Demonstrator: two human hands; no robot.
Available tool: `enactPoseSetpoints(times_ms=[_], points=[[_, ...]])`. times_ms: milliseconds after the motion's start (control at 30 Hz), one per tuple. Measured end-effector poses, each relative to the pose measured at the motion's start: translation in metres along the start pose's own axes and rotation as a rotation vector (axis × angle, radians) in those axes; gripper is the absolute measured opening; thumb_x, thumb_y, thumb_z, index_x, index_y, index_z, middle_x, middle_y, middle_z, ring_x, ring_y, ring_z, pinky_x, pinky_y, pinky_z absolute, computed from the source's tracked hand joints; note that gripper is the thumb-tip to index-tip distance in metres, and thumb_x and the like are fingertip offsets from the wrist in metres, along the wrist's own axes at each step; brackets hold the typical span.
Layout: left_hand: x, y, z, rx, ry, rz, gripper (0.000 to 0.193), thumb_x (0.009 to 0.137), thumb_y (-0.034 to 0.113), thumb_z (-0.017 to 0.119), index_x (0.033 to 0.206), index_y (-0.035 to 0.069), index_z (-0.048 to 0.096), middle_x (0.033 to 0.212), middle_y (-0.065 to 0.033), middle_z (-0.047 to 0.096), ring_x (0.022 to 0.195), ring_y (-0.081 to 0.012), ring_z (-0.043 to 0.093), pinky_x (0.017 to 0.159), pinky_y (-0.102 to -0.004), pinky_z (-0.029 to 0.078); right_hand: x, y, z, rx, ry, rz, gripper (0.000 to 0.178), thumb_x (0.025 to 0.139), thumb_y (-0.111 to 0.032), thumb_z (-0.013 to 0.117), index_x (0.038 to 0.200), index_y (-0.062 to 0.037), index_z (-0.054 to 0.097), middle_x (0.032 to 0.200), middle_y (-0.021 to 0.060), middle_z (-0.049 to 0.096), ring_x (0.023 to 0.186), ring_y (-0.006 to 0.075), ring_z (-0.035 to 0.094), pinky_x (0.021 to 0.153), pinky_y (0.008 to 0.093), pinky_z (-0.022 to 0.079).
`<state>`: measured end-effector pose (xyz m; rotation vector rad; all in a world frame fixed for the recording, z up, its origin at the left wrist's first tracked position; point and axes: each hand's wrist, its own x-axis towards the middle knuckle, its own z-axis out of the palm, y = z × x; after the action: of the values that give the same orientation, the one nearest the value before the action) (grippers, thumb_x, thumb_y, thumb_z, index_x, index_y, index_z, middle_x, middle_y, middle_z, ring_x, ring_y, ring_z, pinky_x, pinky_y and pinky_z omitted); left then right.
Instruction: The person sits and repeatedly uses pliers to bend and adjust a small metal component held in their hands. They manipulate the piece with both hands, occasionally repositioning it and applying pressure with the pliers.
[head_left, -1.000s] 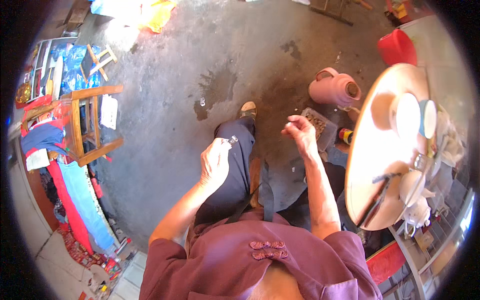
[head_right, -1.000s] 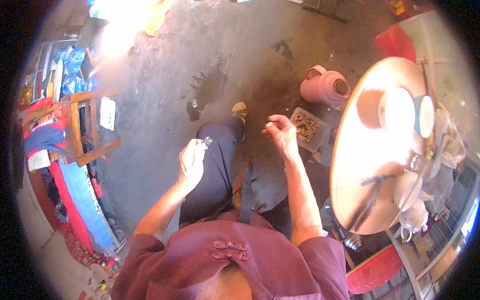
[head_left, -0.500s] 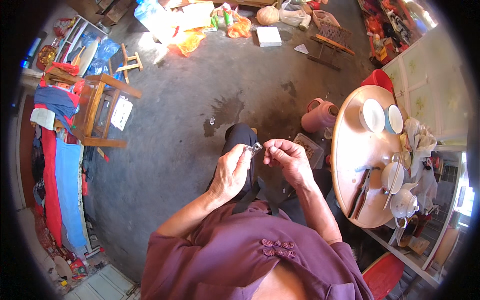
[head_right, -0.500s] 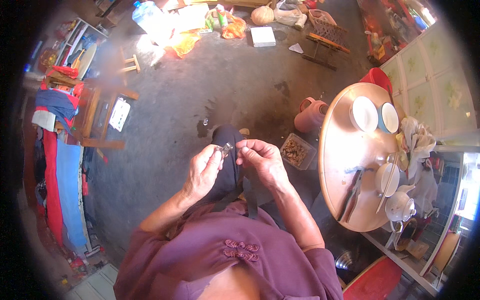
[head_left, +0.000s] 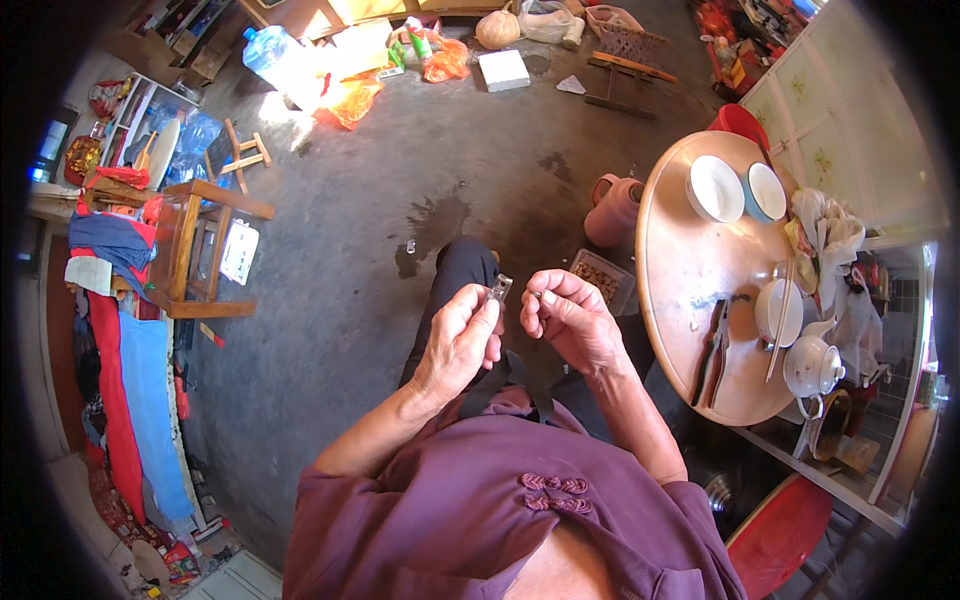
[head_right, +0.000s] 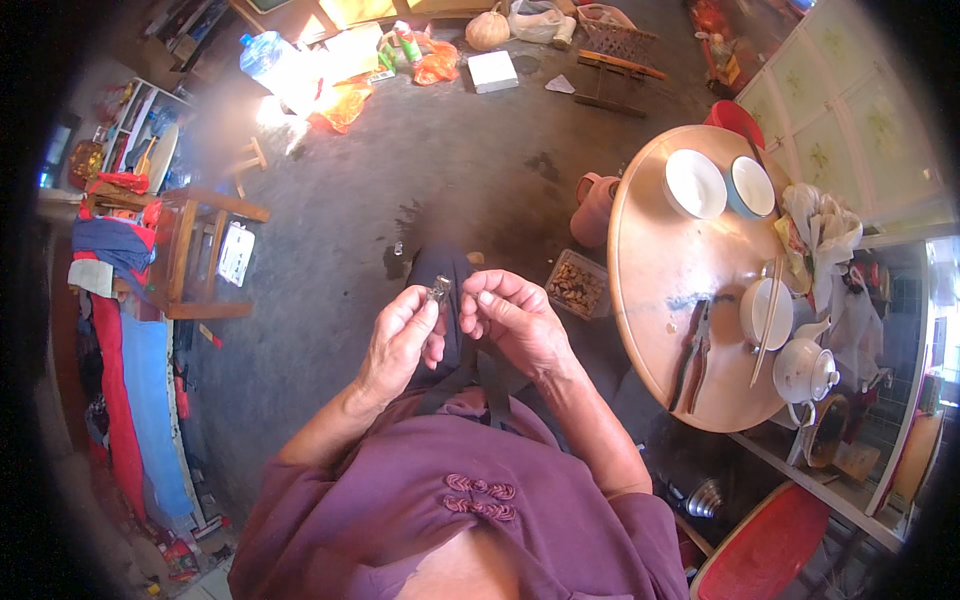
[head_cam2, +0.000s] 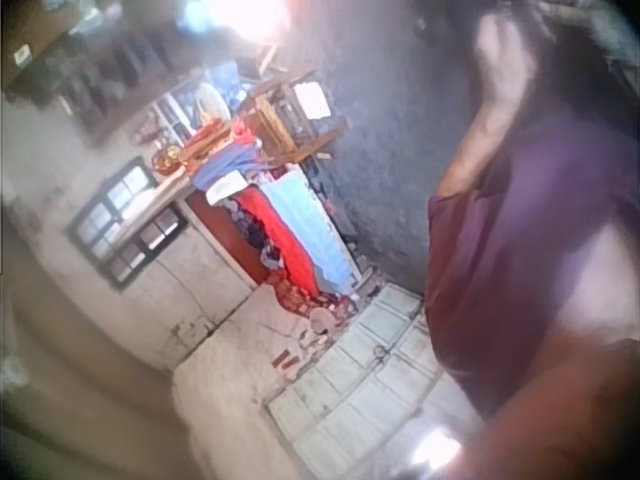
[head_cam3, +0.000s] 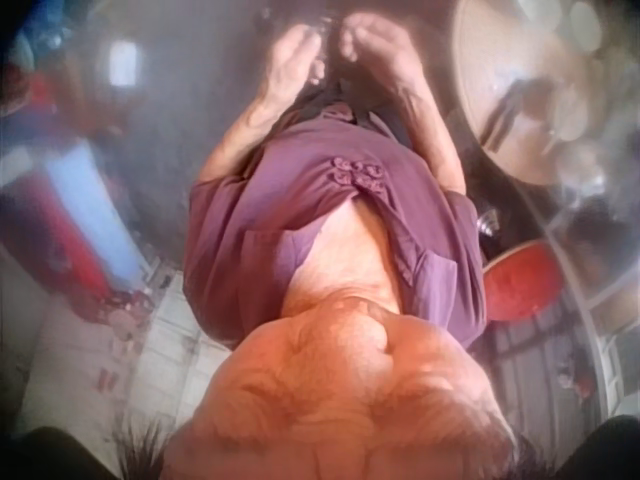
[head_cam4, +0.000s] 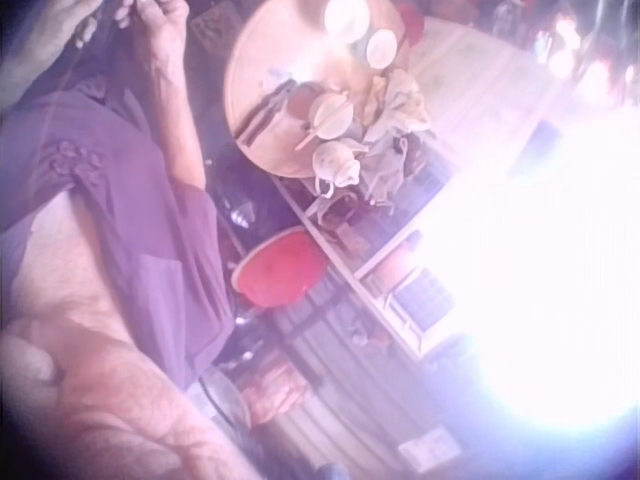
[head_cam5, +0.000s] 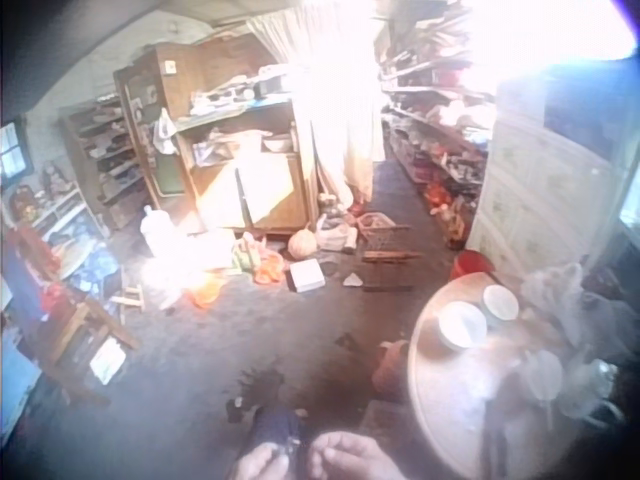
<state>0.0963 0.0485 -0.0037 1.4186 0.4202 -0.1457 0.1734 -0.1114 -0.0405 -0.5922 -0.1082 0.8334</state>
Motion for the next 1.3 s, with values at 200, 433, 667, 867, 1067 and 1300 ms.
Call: enactPoseSetpoints(times_ms=[200, 433, 667, 867, 1067, 1300], points=[[-0.004, -0.005, 0.009, -0.008, -0.006, 0.017, 0.021, 0.099, 0.023, 0.050, 0.091, 0.003, 0.051, 0.068, 0.0003, 0.053, 0.050, -0.0049, 0.049, 0.043, -0.0201, 0.039, -0.007, -0.006, 0.001, -0.004, 0.000, 0.019, 0.015, 0.093, -0.012, 0.059, 0.107, -0.0049, 0.058, 0.088, 0.0077, 0.064, 0.074, 0.0164, 0.061, 0.066, 0.0253, 0.047], [-0.010, -0.005, 0.011, 0.071, 0.027, 0.064, 0.021, 0.098, 0.022, 0.053, 0.092, 0.002, 0.054, 0.068, 0.0008, 0.053, 0.056, -0.0046, 0.047, 0.049, -0.0220, 0.039, -0.012, -0.006, 0.009, -0.116, -0.010, 0.024, 0.011, 0.095, -0.008, 0.055, 0.105, -0.0037, 0.058, 0.089, 0.0067, 0.065, 0.077, 0.0135, 0.061, 0.070, 0.0250, 0.049], [-0.015, -0.007, 0.008, 0.181, 0.085, 0.147, 0.018, 0.096, 0.018, 0.056, 0.091, 0.000, 0.056, 0.073, -0.0010, 0.058, 0.068, -0.0058, 0.051, 0.059, -0.0234, 0.041, -0.015, -0.007, 0.020, -0.172, 0.011, 0.049, 0.011, 0.094, -0.008, 0.056, 0.103, -0.0027, 0.059, 0.089, 0.0070, 0.066, 0.076, 0.0121, 0.061, 0.069, 0.0242, 0.050], [-0.017, -0.008, 0.011, 0.148, 0.099, 0.252, 0.018, 0.096, 0.017, 0.056, 0.091, 0.000, 0.055, 0.077, -0.0038, 0.064, 0.072, -0.0080, 0.058, 0.064, -0.0249, 0.047, -0.015, -0.007, 0.024, -0.244, -0.004, 0.037, 0.012, 0.094, -0.006, 0.056, 0.105, -0.0019, 0.058, 0.090, 0.0072, 0.066, 0.077, 0.0118, 0.062, 0.072, 0.0245, 0.051], [-0.016, -0.010, 0.010, 0.297, 0.149, 0.394, 0.017, 0.094, 0.015, 0.058, 0.091, -0.001, 0.055, 0.076, -0.0089, 0.065, 0.068, -0.0124, 0.061, 0.061, -0.0277, 0.048, -0.019, -0.013, 0.029, -0.296, -0.017, 0.040, 0.019, 0.093, -0.004, 0.057, 0.111, -0.0012, 0.054, 0.095, 0.0077, 0.065, 0.080, 0.0117, 0.062, 0.074, 0.0257, 0.052], [-0.020, -0.001, 0.001, 0.424, 0.112, 0.371, 0.015, 0.092, 0.013, 0.061, 0.089, -0.001, 0.055, 0.068, -0.0117, 0.061, 0.060, -0.0167, 0.060, 0.054, -0.0319, 0.046, -0.020, -0.023, 0.040, -0.396, -0.029, 0.058, 0.023, 0.093, -0.003, 0.057, 0.115, -0.0002, 0.052, 0.095, 0.0073, 0.064, 0.086, 0.0116, 0.061, 0.074, 0.0253, 0.052]])
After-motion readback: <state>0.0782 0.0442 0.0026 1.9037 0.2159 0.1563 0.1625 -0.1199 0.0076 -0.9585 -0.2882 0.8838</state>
